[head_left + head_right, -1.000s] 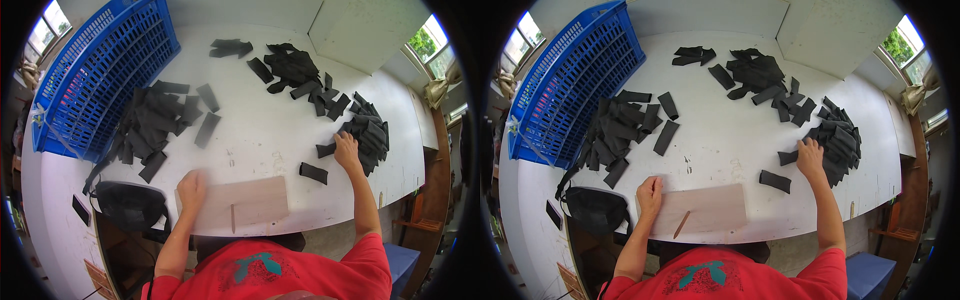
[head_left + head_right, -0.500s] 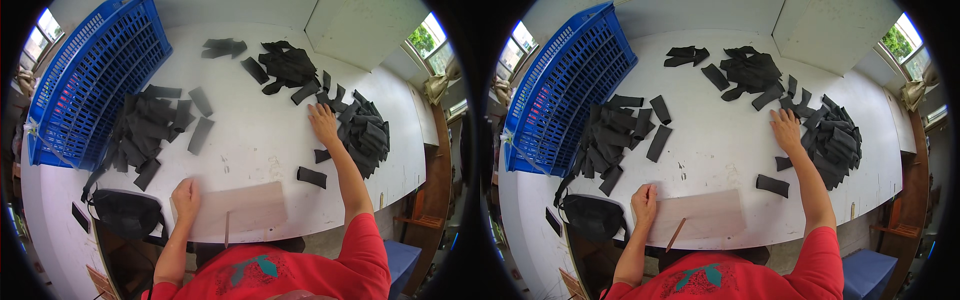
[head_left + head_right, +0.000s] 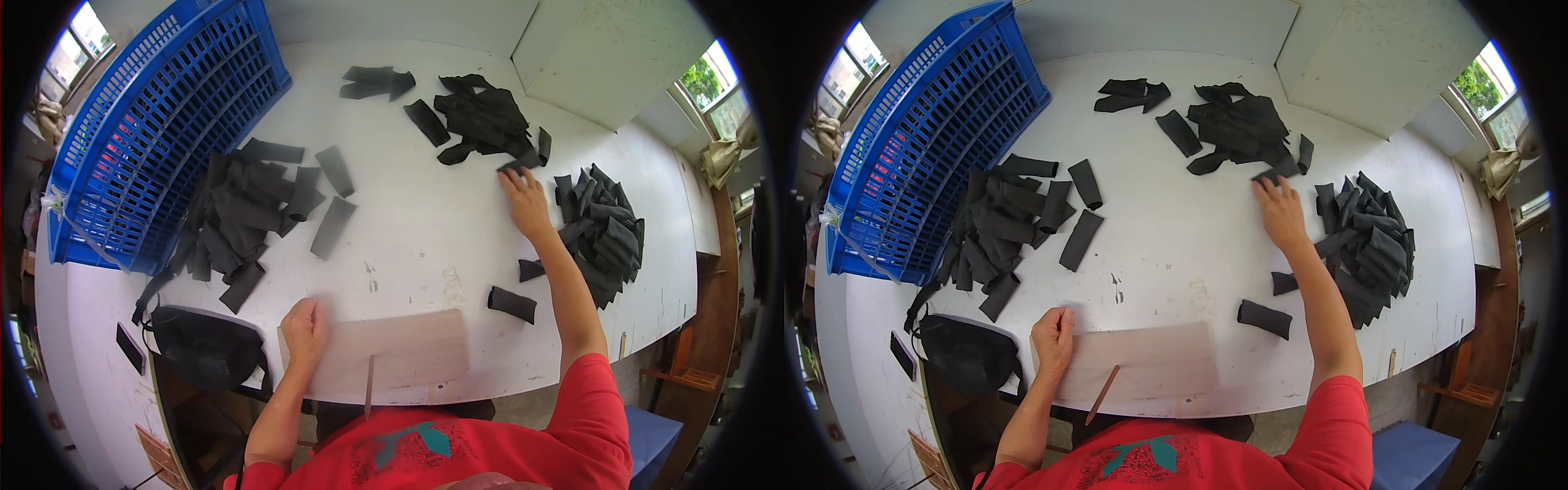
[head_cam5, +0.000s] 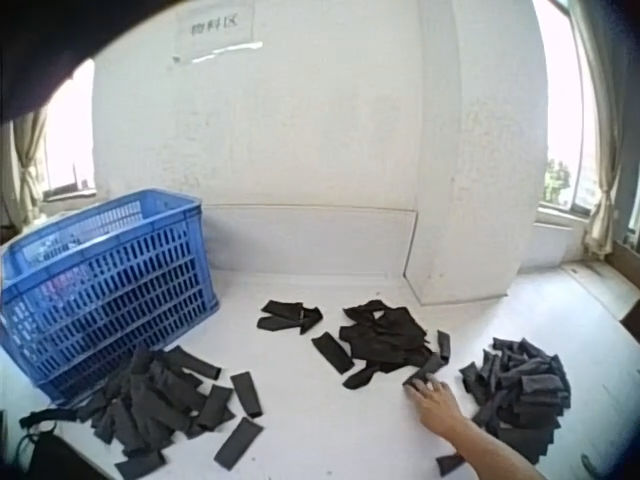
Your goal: The recorder is folding and checking small black foam pieces on a workbench.
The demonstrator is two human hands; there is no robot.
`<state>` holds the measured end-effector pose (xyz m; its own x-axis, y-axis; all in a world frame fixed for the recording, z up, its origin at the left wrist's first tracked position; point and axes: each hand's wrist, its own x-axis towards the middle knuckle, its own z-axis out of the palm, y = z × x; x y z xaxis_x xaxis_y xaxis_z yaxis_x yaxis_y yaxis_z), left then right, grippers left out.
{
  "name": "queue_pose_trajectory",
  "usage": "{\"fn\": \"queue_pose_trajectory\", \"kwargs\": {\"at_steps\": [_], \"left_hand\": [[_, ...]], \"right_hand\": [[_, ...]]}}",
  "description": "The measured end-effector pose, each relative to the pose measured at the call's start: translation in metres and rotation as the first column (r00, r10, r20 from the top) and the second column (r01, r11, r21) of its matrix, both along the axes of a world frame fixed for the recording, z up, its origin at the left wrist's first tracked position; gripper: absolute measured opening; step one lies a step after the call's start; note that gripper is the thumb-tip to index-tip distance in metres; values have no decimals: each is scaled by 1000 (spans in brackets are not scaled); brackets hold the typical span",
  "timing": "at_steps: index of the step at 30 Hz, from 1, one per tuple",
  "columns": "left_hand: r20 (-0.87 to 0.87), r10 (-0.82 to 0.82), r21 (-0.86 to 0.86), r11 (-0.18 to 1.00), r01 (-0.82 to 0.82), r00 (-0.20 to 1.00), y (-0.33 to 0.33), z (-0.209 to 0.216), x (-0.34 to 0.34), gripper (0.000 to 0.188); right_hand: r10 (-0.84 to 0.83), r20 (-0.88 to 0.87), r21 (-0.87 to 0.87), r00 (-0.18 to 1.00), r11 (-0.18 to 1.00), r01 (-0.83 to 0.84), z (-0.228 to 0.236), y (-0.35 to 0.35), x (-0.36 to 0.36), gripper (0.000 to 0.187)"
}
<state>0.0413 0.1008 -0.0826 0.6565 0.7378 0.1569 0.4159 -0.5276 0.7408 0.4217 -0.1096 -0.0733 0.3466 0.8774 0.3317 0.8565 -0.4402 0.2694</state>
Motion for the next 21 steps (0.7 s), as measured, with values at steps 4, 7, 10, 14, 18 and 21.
{"fn": "queue_pose_trajectory", "kwargs": {"at_steps": [4,7,10,14,18,21], "left_hand": [[41,-22,111,994,17,999,3,-6,-5,16],[31,-24,64,998,22,999,0,1,3,11],[18,3,33,999,-4,1000,0,2,-3,6],[28,-1,53,999,-1,1000,1,-1,-3,4],[6,3,61,998,-4,1000,1,1,1,4],[9,14,76,997,-14,1000,0,4,3,4]], "right_hand": [[-492,-135,13,860,867,498,-5,-47,21,34],[-654,-504,-431,565,757,492,24,-63,54,37],[-176,-432,105,885,964,243,60,7,20,76],[-204,-310,-40,929,979,202,58,69,49,101],[-293,-382,-201,876,952,231,27,89,91,95],[-257,-516,-126,817,966,225,10,92,107,78]]}}
